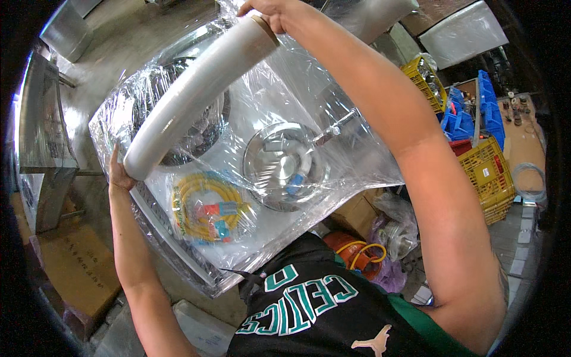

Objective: The person wraps a stainless steel kitchen sink with plastic wrap. They unroll the film from a roll, pull it taut, and press it onto the sink surface, smoothing it with their hands to cover the entire unit.

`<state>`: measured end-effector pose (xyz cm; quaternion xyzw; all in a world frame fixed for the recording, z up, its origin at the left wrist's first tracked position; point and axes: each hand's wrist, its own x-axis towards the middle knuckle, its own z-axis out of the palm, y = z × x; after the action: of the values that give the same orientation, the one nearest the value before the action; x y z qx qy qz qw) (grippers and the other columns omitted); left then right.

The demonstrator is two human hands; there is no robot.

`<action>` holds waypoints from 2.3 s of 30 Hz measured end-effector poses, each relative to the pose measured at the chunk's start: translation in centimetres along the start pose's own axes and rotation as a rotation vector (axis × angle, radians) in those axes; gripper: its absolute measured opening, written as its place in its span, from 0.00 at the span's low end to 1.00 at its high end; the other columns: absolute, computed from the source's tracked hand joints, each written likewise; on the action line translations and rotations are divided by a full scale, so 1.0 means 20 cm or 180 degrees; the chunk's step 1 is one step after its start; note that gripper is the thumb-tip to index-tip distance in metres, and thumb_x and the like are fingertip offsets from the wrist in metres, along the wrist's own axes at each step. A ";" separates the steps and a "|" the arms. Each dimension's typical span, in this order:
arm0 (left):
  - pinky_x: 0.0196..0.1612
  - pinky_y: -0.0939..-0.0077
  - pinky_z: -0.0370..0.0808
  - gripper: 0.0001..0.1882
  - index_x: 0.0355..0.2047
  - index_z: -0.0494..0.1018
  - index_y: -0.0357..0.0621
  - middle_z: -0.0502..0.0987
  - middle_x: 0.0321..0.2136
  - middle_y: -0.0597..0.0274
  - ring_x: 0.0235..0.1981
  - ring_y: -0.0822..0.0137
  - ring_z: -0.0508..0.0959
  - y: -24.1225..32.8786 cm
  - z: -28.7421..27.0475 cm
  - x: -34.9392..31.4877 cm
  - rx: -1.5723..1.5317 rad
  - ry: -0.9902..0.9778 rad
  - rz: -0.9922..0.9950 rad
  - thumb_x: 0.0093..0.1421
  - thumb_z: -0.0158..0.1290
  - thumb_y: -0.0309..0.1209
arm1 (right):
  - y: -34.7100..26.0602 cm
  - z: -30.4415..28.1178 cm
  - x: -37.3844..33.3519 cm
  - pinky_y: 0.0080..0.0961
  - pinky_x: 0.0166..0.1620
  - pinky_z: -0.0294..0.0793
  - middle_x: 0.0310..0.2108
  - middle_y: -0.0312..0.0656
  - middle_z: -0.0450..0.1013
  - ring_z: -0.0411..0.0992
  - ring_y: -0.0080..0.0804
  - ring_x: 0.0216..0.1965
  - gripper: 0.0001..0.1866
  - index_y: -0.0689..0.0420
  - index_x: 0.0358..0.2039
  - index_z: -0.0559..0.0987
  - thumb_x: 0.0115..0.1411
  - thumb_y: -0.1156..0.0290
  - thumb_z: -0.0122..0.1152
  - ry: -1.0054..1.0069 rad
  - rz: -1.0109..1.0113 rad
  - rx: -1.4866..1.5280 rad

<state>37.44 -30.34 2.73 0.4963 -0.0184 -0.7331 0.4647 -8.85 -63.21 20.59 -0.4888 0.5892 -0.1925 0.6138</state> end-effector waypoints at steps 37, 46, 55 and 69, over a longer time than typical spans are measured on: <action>0.69 0.51 0.61 0.40 0.69 0.61 0.42 0.64 0.66 0.39 0.69 0.44 0.63 0.38 0.40 0.01 0.5625 0.2019 0.3212 0.66 0.53 0.55 | 2.77 0.23 -1.69 0.46 0.70 0.59 0.68 0.40 0.62 0.62 0.44 0.66 0.40 0.50 0.71 0.62 0.71 0.34 0.33 0.2499 -0.0503 0.4109; 0.50 0.65 0.78 0.19 0.56 0.74 0.34 0.81 0.47 0.48 0.46 0.60 0.81 -0.30 -0.69 -1.35 0.4570 0.0454 0.2979 0.66 0.58 0.28 | 2.80 1.70 -1.87 0.46 0.71 0.57 0.73 0.61 0.50 0.54 0.56 0.72 0.51 0.59 0.75 0.45 0.67 0.34 0.46 0.4181 0.0584 0.0143; 0.43 0.60 0.77 0.24 0.40 0.78 0.27 0.83 0.35 0.36 0.38 0.52 0.84 -1.54 -2.77 -2.78 0.3961 0.1760 -0.0615 0.60 0.59 0.43 | 2.64 2.35 -1.98 0.54 0.55 0.73 0.58 0.68 0.70 0.74 0.66 0.54 0.49 0.68 0.69 0.54 0.67 0.35 0.45 0.4281 0.1901 0.0186; 0.51 0.62 0.78 0.22 0.52 0.75 0.33 0.83 0.44 0.42 0.47 0.51 0.83 -0.09 -2.57 -1.93 0.4347 0.1201 0.1209 0.67 0.57 0.39 | 2.04 3.19 -2.08 0.55 0.70 0.53 0.69 0.61 0.56 0.55 0.59 0.70 0.41 0.60 0.69 0.57 0.59 0.68 0.65 0.4001 -0.0515 -0.1843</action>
<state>77.48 20.06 3.17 0.7813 -0.4766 -0.3671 0.1662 25.75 12.69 -1.81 -0.4711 0.8221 -0.3193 -0.0149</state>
